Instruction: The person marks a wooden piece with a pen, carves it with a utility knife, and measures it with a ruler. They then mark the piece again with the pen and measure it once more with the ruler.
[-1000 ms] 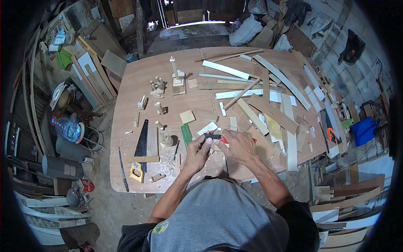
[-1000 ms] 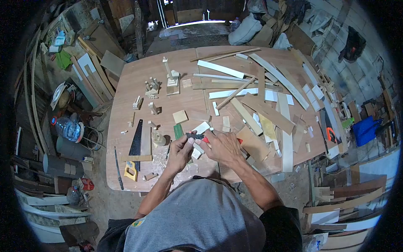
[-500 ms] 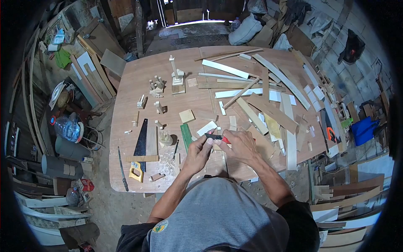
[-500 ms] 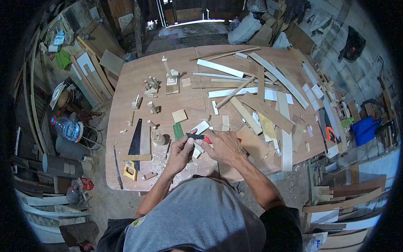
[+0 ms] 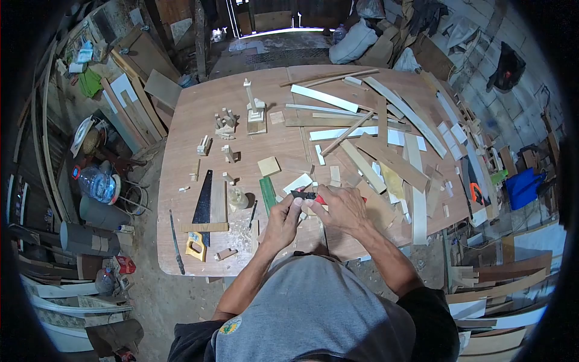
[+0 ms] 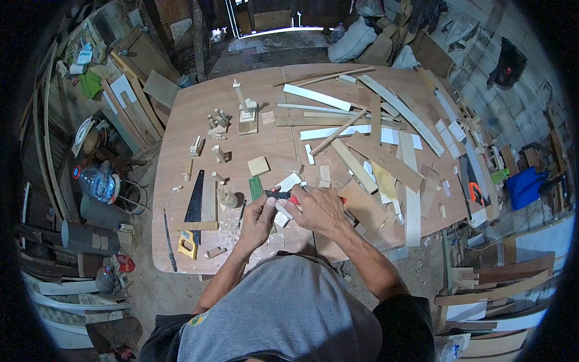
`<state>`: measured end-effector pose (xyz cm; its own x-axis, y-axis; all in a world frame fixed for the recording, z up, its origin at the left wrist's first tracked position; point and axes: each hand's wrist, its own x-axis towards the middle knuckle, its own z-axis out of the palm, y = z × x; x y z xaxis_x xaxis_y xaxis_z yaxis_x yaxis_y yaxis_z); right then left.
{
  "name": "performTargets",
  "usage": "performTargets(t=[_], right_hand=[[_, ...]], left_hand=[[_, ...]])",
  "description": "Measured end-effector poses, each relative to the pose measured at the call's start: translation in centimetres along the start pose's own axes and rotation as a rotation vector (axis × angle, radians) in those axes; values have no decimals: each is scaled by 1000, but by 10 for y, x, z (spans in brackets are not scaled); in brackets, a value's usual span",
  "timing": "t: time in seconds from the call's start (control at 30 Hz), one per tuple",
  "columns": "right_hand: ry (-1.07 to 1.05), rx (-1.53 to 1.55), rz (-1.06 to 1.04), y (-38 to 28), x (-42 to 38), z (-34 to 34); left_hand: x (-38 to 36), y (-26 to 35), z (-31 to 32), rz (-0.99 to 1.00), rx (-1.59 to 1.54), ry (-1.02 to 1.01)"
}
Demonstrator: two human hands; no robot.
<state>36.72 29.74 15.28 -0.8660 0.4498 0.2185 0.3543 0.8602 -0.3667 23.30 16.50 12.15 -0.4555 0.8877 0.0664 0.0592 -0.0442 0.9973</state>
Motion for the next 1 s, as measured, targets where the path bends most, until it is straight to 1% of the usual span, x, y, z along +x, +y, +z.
performTargets(t=[0.17,0.33,0.4,0.47,0.6,0.73,0.8,0.83,0.9,0.97,1.0], right_hand=[[22,-29,-1,-3,1,-1],[43,-38,-24,-4,0,-2],[15,-20,-15,-2,1,-1],[16,-13,-19,-5,1,-5],[21,-18,-16,-4,-1,-2],[15,-78,12,-9,-1,-4],[67,-86,-5,-9,-1,-3],[67,-85,-5,-9,-1,-1],[162,-68,-38,-7,-1,2],[146,-14,-5,-8,-1,-1],[129,39,29,-9,-1,-3]], left_hand=[[-1,-8,-1,-5,94,30],[-2,-10,1,3,93,37],[-1,-7,2,1,99,36],[-2,6,3,72,199,60],[-2,5,1,66,256,44],[-3,6,2,19,234,63],[-3,3,3,12,228,66],[-2,-1,3,34,170,68],[-1,-2,3,60,112,70],[-1,-1,0,-1,-22,-22],[-1,0,-1,-1,-22,-19]])
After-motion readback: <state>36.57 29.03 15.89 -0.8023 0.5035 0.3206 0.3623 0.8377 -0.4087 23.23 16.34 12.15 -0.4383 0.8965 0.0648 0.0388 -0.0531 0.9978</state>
